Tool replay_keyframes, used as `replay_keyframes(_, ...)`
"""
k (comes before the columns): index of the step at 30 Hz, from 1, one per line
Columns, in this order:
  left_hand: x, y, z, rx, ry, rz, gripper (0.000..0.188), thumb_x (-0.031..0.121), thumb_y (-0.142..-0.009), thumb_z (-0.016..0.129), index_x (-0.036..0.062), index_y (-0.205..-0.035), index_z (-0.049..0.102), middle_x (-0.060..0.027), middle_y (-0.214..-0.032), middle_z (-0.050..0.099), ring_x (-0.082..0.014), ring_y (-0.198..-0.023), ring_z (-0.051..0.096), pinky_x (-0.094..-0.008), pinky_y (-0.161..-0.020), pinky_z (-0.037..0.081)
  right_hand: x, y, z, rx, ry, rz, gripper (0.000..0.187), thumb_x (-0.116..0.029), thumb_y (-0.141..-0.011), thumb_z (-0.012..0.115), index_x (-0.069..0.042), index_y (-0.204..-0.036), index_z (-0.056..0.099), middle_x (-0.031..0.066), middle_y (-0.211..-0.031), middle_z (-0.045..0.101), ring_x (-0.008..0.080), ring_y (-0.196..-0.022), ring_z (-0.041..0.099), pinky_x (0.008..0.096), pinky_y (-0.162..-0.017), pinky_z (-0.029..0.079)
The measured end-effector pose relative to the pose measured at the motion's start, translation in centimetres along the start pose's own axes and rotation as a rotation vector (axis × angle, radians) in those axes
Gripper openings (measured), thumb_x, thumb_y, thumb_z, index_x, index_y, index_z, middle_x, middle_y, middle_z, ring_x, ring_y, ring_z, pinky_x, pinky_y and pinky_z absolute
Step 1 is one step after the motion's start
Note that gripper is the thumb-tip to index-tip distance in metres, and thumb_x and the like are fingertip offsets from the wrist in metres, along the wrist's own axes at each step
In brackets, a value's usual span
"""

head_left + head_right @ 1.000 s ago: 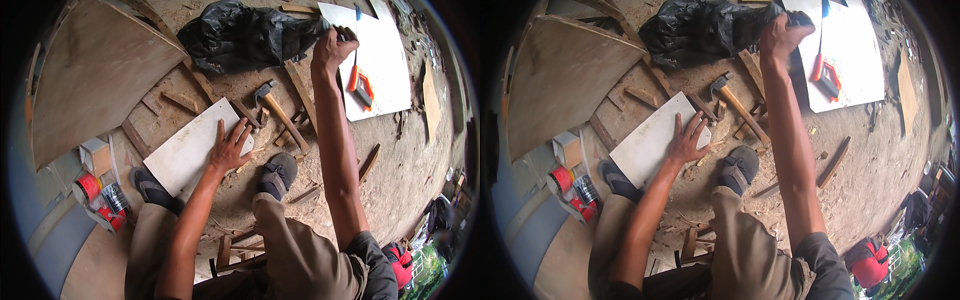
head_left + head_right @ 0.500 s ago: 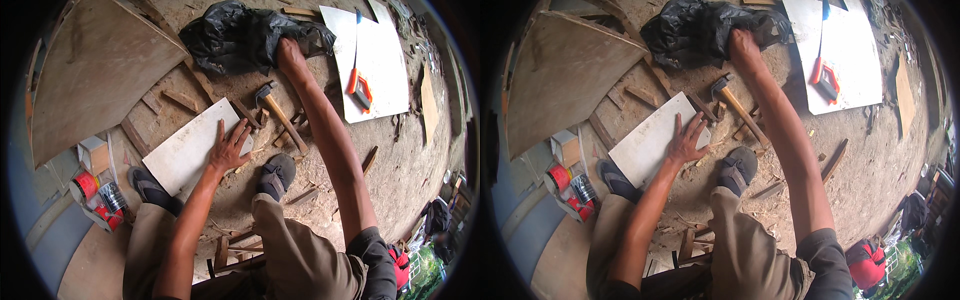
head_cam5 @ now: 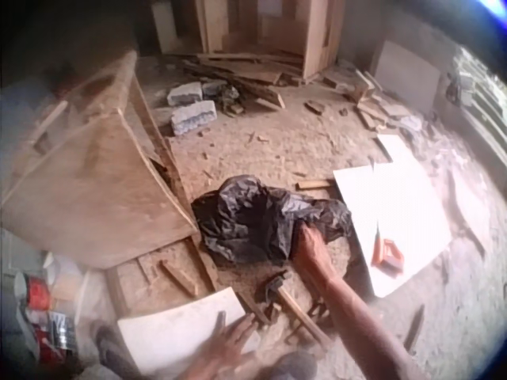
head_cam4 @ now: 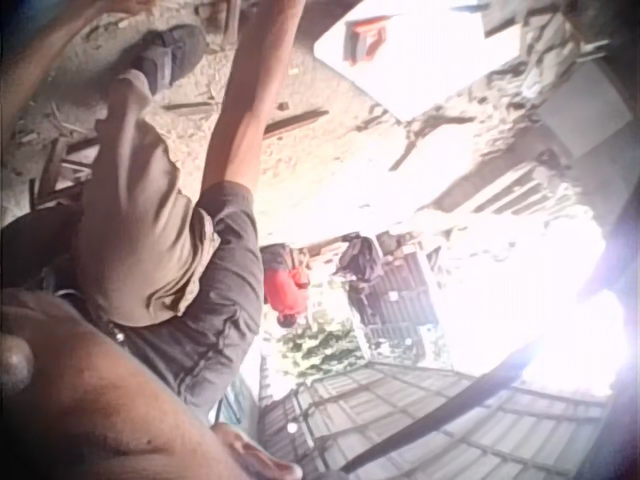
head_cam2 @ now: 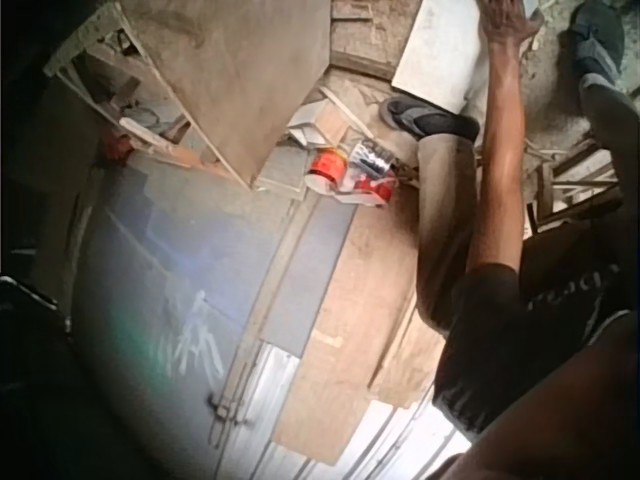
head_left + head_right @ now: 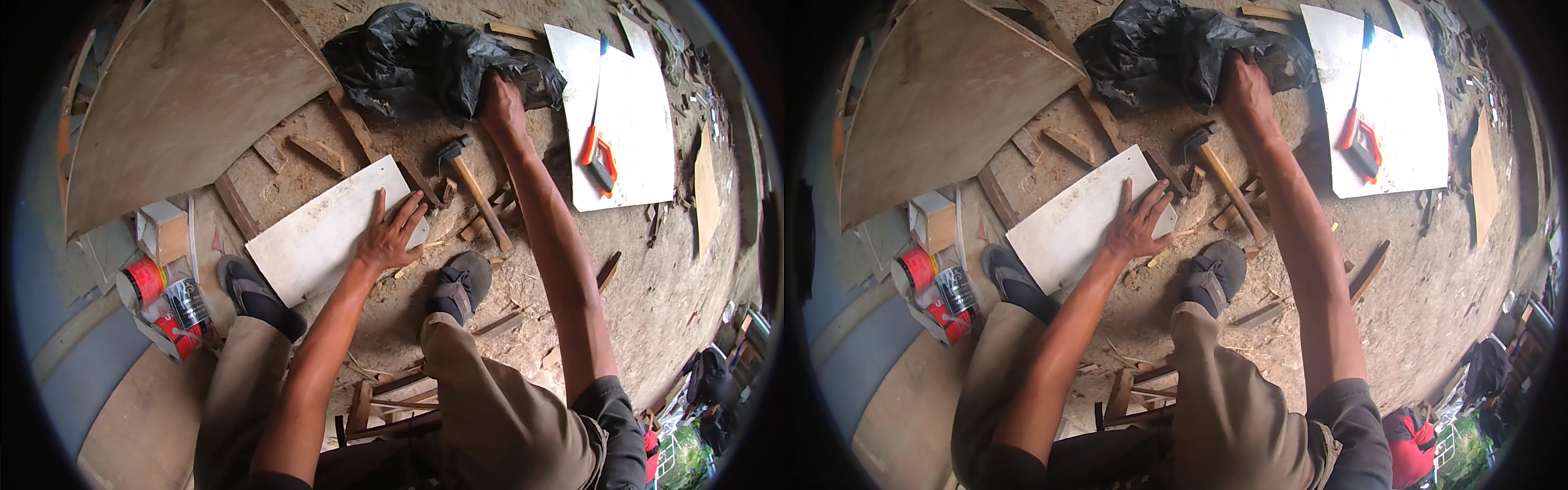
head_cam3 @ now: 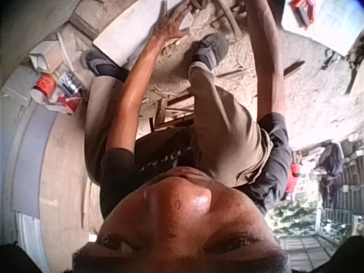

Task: The person sits on the floor and hammers nails into a white rectangular board. They repeatedly pick up nails, position them on the board, and strike them with a hammer.

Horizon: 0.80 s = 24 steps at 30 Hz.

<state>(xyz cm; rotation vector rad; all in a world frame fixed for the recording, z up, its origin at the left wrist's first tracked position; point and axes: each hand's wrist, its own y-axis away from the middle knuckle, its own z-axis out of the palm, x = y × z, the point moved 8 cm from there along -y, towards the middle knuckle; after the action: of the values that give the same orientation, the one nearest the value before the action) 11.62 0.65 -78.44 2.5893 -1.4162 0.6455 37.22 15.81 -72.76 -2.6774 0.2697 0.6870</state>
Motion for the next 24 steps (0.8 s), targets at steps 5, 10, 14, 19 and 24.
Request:
replay_keyframes(5,-0.2,0.3,-1.0,0.114,0.065,0.029,0.094,0.041,-0.071,0.079,0.0073,-0.144,0.031,-0.0159,-0.15,0.032,-0.0326,-0.139,0.036,-0.066,-0.115,0.018,-2.4,5.6,-6.3,0.303,-0.232,0.035,0.013,-0.008,-0.089,0.066,-0.001,-0.1,0.064,0.0148,-0.091,0.068,0.0248,-0.08,0.067,0.0343,-0.07,0.052)
replay_keyframes(10,-0.9,0.0,-2.9,0.205,0.258,-0.06,0.087,0.034,-0.076,0.076,0.0066,-0.144,0.029,-0.018,-0.145,0.037,-0.0364,-0.135,0.039,-0.0582,-0.117,0.023,-6.3,17.2,-3.5,-0.176,-0.682,0.213,0.012,-0.007,-0.087,0.07,0.0,-0.097,0.066,0.0112,-0.092,0.069,0.0189,-0.086,0.067,0.0326,-0.075,0.052)
replay_keyframes(14,-1.1,-0.2,-2.8,0.204,0.289,-0.033,0.06,0.021,-0.081,0.061,0.0031,-0.133,0.038,-0.0191,-0.129,0.047,-0.0368,-0.126,0.046,-0.0571,-0.116,0.026,-6.8,21.6,-1.4,-0.309,-0.581,0.355,0.014,-0.011,-0.087,0.072,0.0,-0.096,0.07,0.0117,-0.093,0.069,0.0219,-0.087,0.067,0.0319,-0.076,0.051)
replay_keyframes(19,-2.4,0.3,-3.1,0.324,0.453,-0.056,0.036,0.009,-0.081,0.049,0.0001,-0.116,0.044,-0.0209,-0.116,0.051,-0.0383,-0.114,0.051,-0.0569,-0.113,0.03,-9.2,22.1,-0.1,-0.332,-0.604,0.201,0.013,-0.005,-0.082,0.073,-0.002,-0.093,0.07,0.0146,-0.094,0.067,0.0327,-0.086,0.066,0.0376,-0.074,0.053)
replay_keyframes(24,-2.6,0.2,-3.5,0.377,0.491,-0.095,0.03,0.007,-0.076,0.05,0.002,-0.105,0.047,-0.0207,-0.107,0.051,-0.0408,-0.109,0.052,-0.0579,-0.111,0.033,-10.2,22.8,0.4,-0.357,-0.435,0.031,0.015,-0.005,-0.079,0.072,-0.007,-0.093,0.07,0.0107,-0.094,0.067,0.0321,-0.088,0.064,0.0407,-0.077,0.049)
